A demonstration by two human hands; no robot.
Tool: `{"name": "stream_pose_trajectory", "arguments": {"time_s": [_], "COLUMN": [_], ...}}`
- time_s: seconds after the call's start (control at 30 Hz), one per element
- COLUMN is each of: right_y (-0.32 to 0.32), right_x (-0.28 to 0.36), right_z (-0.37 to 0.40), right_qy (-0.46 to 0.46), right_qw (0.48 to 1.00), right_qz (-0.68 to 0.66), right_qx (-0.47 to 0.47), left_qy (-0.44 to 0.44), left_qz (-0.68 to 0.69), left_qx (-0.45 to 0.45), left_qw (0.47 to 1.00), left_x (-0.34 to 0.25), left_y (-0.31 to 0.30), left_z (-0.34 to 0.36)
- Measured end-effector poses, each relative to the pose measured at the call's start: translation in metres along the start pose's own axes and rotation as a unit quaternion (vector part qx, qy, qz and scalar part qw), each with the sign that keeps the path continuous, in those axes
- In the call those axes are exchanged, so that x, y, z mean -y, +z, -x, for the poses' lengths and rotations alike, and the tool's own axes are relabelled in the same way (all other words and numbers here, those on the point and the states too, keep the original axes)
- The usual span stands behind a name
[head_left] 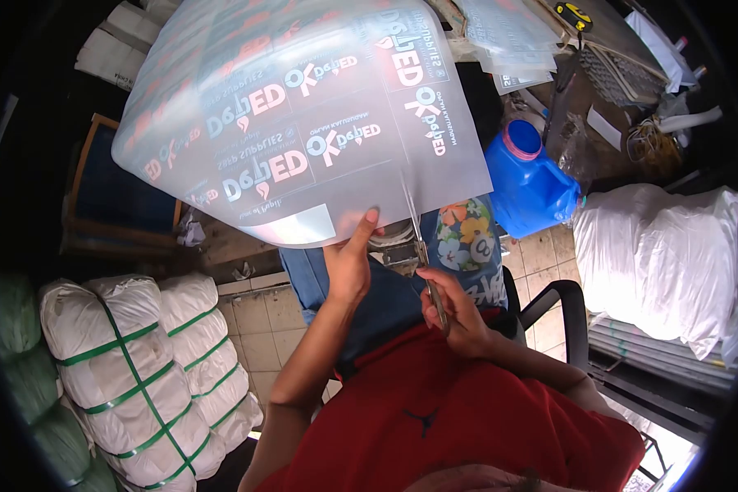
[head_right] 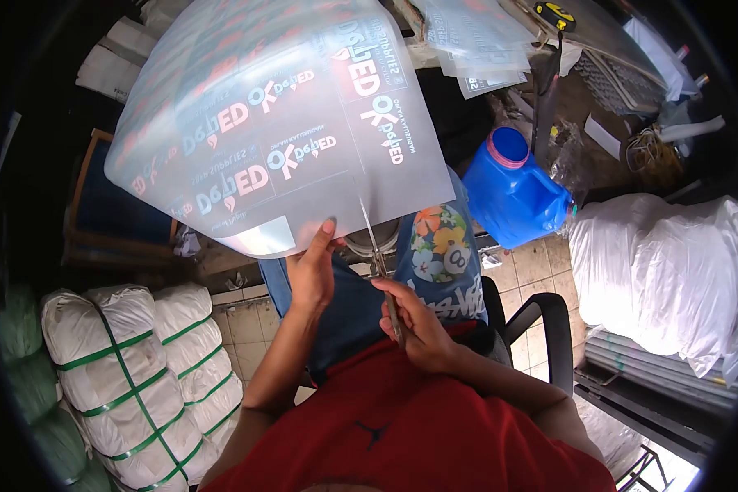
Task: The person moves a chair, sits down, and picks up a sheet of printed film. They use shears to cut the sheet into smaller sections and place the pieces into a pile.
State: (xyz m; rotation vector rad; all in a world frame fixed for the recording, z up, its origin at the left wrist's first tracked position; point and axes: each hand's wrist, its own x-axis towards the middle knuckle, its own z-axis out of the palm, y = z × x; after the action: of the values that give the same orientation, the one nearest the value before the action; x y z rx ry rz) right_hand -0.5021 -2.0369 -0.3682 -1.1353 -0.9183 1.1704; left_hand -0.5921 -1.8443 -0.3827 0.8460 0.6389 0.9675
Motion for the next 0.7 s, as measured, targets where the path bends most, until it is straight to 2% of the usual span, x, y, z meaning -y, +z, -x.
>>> {"name": "stream_pose_trajectory", "arguments": {"time_s": [0.2,0.3,0.4,0.47,0.7], "right_y": [0.006,0.006,0.003,0.002,0.006], "right_x": [-0.009,-0.012,-0.009,-0.006,-0.013], "right_z": [0.006,0.005,-0.007,-0.019,-0.023], "right_qy": [-0.003,-0.014,-0.047,-0.1,-0.073], "right_qw": [1.0,0.998,0.998,0.994,0.995], "right_qz": [0.021,-0.05,-0.046,-0.035,-0.063], "right_qx": [-0.023,-0.021,-0.003,-0.007,-0.018], "left_qy": [-0.004,0.002,0.007,0.007,0.003], "left_qz": [-0.017,-0.014,0.002,0.023,0.029], "left_qx": [-0.01,-0.007,0.003,-0.001,0.007], "left_qw": [1.0,1.0,1.0,1.0,1.0], "left_x": [0.002,-0.002,-0.006,-0.008,-0.008], "left_y": [-0.003,0.0,0.003,0.007,0.002], "left_z": [-0.001,0.001,0.003,0.005,0.006]}}
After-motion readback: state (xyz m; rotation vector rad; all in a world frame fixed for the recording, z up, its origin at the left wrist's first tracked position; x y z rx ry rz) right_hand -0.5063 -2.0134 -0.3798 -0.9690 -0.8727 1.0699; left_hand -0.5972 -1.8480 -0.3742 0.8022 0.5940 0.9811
